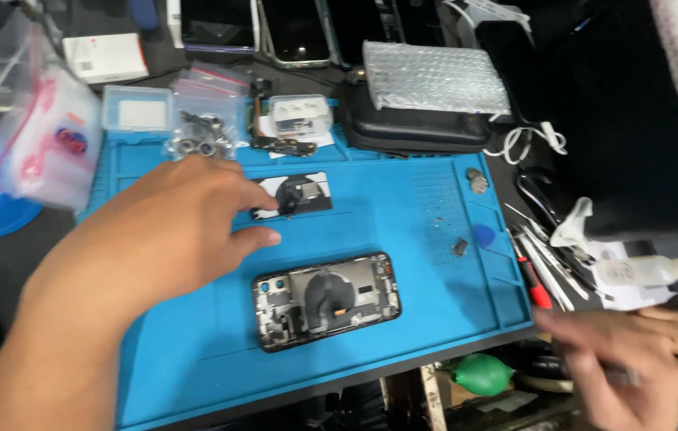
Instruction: Cleaning and preparing the internal frame of a smartphone using a screwdriver and cleaning tools.
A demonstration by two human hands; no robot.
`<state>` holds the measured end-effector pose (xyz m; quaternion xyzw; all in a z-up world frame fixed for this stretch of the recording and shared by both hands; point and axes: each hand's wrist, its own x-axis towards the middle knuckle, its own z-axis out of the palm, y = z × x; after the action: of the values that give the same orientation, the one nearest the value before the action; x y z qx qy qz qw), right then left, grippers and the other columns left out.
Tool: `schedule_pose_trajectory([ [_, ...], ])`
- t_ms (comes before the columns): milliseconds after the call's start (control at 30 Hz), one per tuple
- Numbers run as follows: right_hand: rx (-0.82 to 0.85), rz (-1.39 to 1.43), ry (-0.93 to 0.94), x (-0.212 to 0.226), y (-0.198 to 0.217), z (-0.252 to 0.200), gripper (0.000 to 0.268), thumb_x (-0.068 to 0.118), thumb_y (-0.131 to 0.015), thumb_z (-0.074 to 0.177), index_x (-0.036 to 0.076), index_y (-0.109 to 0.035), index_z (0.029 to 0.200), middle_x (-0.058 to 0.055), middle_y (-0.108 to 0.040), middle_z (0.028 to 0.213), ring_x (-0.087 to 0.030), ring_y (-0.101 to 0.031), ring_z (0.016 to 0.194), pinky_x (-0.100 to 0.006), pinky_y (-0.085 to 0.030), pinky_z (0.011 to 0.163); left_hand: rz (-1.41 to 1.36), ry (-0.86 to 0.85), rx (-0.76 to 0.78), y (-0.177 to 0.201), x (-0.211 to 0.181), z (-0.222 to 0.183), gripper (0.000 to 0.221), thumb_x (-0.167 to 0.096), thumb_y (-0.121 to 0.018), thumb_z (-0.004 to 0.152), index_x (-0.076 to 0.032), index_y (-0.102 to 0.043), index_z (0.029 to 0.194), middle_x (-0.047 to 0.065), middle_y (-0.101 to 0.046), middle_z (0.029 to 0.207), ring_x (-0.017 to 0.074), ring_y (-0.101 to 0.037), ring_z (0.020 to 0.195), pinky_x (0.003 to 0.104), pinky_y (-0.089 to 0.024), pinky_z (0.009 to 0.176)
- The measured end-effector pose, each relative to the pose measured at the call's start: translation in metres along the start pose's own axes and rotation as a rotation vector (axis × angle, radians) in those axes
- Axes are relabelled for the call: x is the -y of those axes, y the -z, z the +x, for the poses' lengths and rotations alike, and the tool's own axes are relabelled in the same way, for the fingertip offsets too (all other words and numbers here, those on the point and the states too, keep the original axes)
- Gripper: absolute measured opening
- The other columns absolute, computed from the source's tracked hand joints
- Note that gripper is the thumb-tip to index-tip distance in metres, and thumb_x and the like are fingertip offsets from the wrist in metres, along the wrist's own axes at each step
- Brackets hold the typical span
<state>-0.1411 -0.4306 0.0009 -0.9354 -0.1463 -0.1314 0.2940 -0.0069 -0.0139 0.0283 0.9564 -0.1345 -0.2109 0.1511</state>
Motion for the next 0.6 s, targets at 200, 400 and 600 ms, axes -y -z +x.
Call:
schedule_pose_trajectory([
  [200,-0.005,0.160,0.602,-0.020,0.021,0.019,0.044,0.033,-0.043,0.106,-0.004,-0.066,0.107,-0.008,-0.067,0.069,-0.023,-0.065,0.052,-0.031,-0.052,0.051,0.213,0.036,-0.019,-0.017,0.005,0.022,0.044,-0.061,-0.061,0.086,-0.044,-0.069,0.126,-0.014,-0.072,0.122,0.0216,-0.070,0.114,0.045,-0.056,0.103],
  [400,0.014,0.019,0.488,0.001,0.027,0.043,0.043,0.034,-0.043,0.104,0.001,-0.071,0.111,0.002,-0.053,0.057,-0.014,-0.045,0.043,-0.031,-0.034,0.047,0.273,0.192,0.040,-0.013,-0.008,0.023,0.038,-0.066,-0.062,0.085,-0.054,-0.071,0.120,-0.023,-0.075,0.110,0.0089,-0.077,0.087,0.030,-0.061,0.087],
  [600,0.107,0.043,0.584,0.021,0.031,0.056,0.040,0.031,-0.045,0.107,0.001,-0.069,0.118,0.002,-0.051,0.060,-0.013,-0.044,0.046,-0.029,-0.035,0.046,0.357,0.186,-0.020,-0.026,0.002,0.031,0.039,-0.071,-0.060,0.084,-0.062,-0.068,0.121,-0.017,-0.073,0.077,0.0049,-0.073,0.070,0.023,-0.057,0.072],
])
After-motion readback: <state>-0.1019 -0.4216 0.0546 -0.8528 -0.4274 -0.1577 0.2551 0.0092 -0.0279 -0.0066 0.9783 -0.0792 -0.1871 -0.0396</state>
